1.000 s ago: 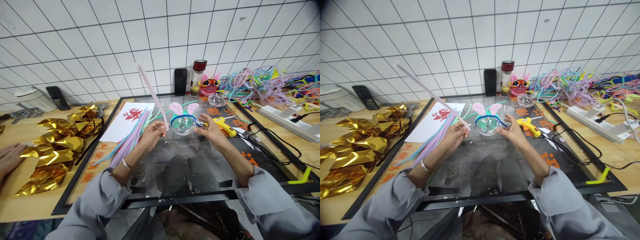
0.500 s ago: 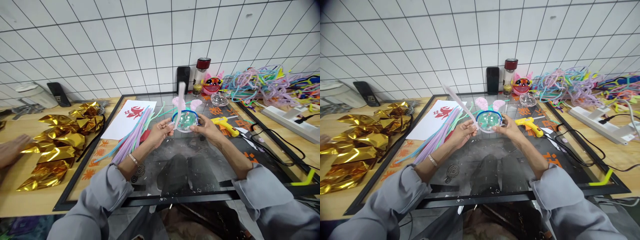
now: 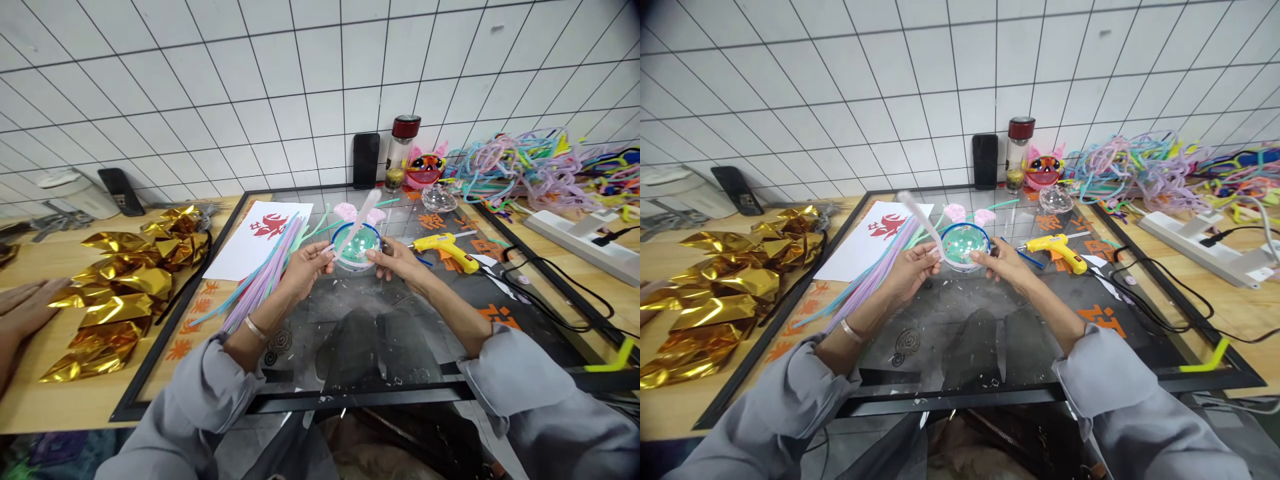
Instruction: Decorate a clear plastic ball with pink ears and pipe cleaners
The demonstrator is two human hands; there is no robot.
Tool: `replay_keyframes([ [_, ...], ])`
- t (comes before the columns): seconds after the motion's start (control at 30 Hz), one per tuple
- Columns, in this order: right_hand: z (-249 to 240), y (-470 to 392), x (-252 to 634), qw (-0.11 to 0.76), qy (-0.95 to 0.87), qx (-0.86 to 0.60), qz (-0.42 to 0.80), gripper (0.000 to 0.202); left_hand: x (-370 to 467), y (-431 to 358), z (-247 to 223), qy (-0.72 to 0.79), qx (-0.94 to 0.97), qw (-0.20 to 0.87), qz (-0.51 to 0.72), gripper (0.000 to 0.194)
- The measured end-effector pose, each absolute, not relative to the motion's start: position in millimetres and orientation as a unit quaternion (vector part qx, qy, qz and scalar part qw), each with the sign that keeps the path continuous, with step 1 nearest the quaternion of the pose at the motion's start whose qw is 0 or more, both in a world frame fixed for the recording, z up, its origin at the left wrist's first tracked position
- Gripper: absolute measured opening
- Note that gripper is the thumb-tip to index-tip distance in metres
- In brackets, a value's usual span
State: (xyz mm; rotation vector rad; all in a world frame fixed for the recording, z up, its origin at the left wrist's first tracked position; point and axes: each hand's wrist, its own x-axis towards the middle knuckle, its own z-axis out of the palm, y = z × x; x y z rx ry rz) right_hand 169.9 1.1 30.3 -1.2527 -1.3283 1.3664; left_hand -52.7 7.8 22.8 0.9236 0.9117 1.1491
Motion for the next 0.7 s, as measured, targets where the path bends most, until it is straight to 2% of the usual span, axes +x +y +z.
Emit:
replay_keyframes([
  [0.13, 28, 5, 168, 0.406, -0.553, -0.512, 0.516, 0.053, -53, 6, 28, 0.435, 0.417, 0.618, 0.505, 0.048],
  [0.23, 28, 8, 167, 0.388, -0.576, -0.524, 0.494, 0.054, -53, 3, 32, 0.452, 0.449, 0.55, 0.54, 0.05],
  [0.33, 26, 11, 163, 0.379, -0.595, -0.526, 0.475, 0.058, -52, -1, 40, 0.428, 0.501, 0.487, 0.573, 0.044],
  [0.47, 24, 12, 156, 0.38, -0.624, -0.521, 0.442, 0.065, -51, -7, 49, 0.397, 0.57, 0.467, 0.548, 0.036],
  [0.6, 26, 12, 164, 0.368, -0.673, -0.512, 0.387, 0.055, -50, -10, 49, 0.4, 0.603, 0.455, 0.519, 0.025],
  [0.7, 27, 16, 180, 0.392, -0.703, -0.537, 0.252, 0.04, -51, -9, 46, 0.405, 0.607, 0.434, 0.529, 0.019],
])
